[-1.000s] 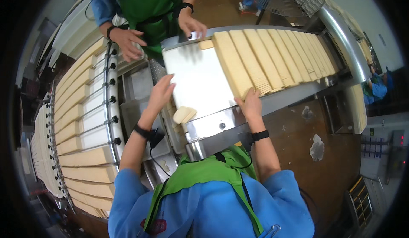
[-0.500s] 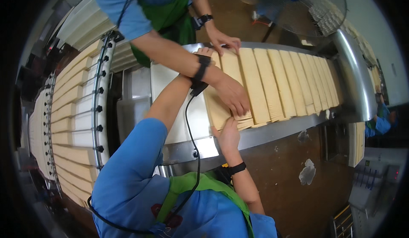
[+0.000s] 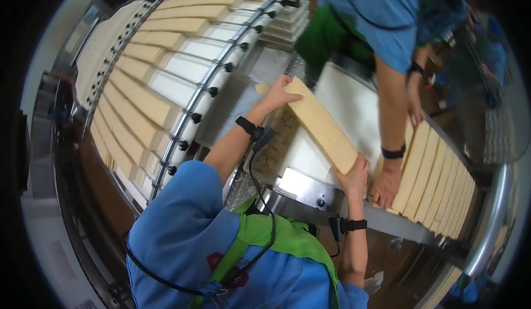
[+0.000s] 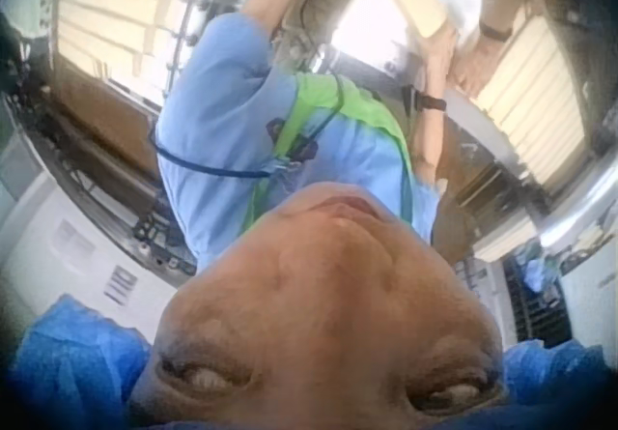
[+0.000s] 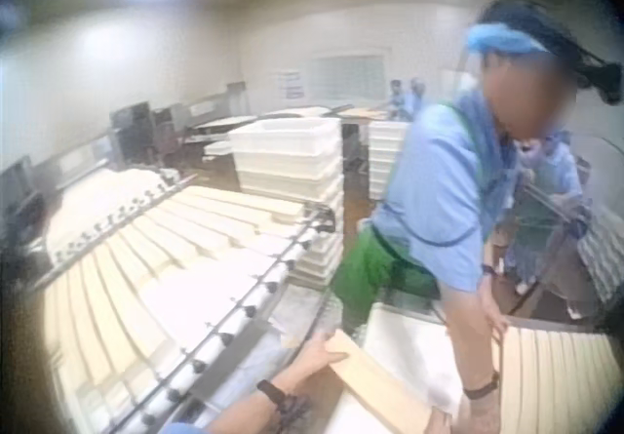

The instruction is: Organize and align rectangular blocks on a moving conveyor belt in a production facility.

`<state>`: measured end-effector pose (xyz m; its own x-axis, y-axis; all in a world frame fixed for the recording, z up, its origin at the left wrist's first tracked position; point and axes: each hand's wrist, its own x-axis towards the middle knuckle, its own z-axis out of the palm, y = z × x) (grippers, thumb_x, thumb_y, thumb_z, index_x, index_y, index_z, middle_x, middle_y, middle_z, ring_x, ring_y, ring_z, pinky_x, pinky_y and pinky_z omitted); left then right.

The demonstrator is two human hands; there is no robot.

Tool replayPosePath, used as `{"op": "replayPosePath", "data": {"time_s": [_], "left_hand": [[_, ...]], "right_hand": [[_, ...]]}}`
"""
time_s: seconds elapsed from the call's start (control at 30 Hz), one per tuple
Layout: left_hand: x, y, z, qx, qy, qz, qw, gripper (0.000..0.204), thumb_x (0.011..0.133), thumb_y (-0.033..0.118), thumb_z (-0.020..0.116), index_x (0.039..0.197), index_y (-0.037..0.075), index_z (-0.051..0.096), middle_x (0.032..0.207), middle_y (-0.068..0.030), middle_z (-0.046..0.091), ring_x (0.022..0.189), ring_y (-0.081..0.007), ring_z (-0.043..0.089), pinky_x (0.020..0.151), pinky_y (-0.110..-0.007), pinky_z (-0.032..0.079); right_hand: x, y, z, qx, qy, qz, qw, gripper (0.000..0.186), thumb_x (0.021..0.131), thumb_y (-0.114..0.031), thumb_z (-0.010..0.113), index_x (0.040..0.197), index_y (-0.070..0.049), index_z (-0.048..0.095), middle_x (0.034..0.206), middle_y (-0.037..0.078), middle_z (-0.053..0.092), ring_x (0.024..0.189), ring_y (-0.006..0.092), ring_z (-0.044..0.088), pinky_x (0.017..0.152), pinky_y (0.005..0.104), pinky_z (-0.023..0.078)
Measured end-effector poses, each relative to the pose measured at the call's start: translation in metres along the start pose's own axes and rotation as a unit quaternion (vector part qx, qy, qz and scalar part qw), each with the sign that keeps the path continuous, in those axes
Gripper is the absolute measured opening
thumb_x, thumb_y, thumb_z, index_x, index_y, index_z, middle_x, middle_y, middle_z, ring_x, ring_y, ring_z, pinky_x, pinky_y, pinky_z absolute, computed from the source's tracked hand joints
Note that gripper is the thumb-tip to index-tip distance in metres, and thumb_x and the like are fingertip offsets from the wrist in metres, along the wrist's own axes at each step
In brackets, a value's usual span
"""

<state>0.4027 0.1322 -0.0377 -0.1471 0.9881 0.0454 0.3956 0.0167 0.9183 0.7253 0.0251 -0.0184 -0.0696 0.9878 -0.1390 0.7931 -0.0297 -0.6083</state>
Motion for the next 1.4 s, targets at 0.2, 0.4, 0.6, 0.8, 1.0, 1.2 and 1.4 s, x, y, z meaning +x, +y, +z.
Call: {"op": "replayPosePath", "data": {"time_s": [0.2,0.4,0.6,0.8,1.0,1.2,1.4], "left_hand": [[-0.055,0.007,-0.175,0.025,0.403,-0.028,0.915,0.037,0.074,0.036,0.071,0.086,0.004,0.057,0.072,-0.0109,0.063,0.066,-0.02,0.061,0.06,-0.033,0.047],[-0.067,-0.087,-0.344,0.182,0.433,-0.074,0.88,0.026,0.081,0.027,0.061,0.083,0.001,0.066,0.072,-0.0137,0.066,0.067,-0.0258,0.063,0.065,-0.036,0.049],[-0.07,-0.111,-0.403,0.483,0.268,-0.139,0.822,0.033,0.076,0.02,0.062,0.099,-0.003,0.06,0.124,-0.0227,0.049,0.112,-0.035,0.048,0.09,-0.04,0.042],[-0.072,-0.06,-0.328,0.292,0.258,0.134,0.911,0.054,0.074,0.016,0.066,0.121,-0.004,0.047,0.136,-0.0265,0.031,0.124,-0.041,0.034,0.103,-0.043,0.031],[-0.111,0.006,-0.269,0.211,0.13,0.247,0.937,0.039,0.078,0.007,0.062,0.116,0.002,0.054,0.13,-0.0227,0.042,0.119,-0.0377,0.042,0.098,-0.041,0.037],[-0.112,0.068,-0.176,0.169,-0.016,0.294,0.94,0.03,0.08,0.005,0.06,0.109,-0.001,0.057,0.119,-0.0192,0.053,0.108,-0.0332,0.053,0.09,-0.036,0.044],[-0.077,0.111,-0.015,0.066,-0.171,0.316,0.931,0.032,0.083,0.009,0.059,0.113,0.0,0.056,0.115,-0.0138,0.057,0.098,-0.0228,0.058,0.078,-0.029,0.047]], "right_hand": [[0.011,-0.137,0.055,0.029,0.045,-0.241,0.969,0.087,0.059,-0.019,0.079,0.131,0.0,0.034,0.118,0.021,0.043,0.111,0.0344,0.044,0.095,0.0388,0.037],[0.018,-0.268,0.122,0.297,-0.024,-0.22,0.929,0.06,0.086,-0.016,0.057,0.135,0.002,0.028,0.11,0.016,0.052,0.099,0.0262,0.052,0.089,0.0323,0.04],[0.01,-0.358,0.161,0.249,-0.048,-0.256,0.933,0.051,0.087,-0.007,0.048,0.134,-0.001,0.031,0.11,0.016,0.056,0.101,0.0246,0.055,0.088,0.0306,0.041],[0.034,-0.373,0.249,0.298,-0.119,-0.257,0.912,0.053,0.079,-0.006,0.054,0.129,0.001,0.038,0.114,0.013,0.057,0.099,0.0225,0.056,0.086,0.0318,0.044],[0.02,-0.319,0.205,0.383,-0.04,-0.27,0.882,0.048,0.078,-0.009,0.055,0.124,0.002,0.043,0.118,0.015,0.054,0.104,0.023,0.055,0.089,0.0315,0.043],[-0.015,-0.189,0.082,0.156,0.049,-0.18,0.97,0.045,0.08,-0.019,0.061,0.118,0.0,0.046,0.119,0.021,0.045,0.104,0.0392,0.051,0.086,0.041,0.045],[-0.053,0.014,-0.027,-0.078,0.289,0.102,0.949,0.049,0.079,-0.025,0.065,0.116,0.001,0.045,0.114,0.023,0.044,0.094,0.0394,0.055,0.08,0.0444,0.047]]}}
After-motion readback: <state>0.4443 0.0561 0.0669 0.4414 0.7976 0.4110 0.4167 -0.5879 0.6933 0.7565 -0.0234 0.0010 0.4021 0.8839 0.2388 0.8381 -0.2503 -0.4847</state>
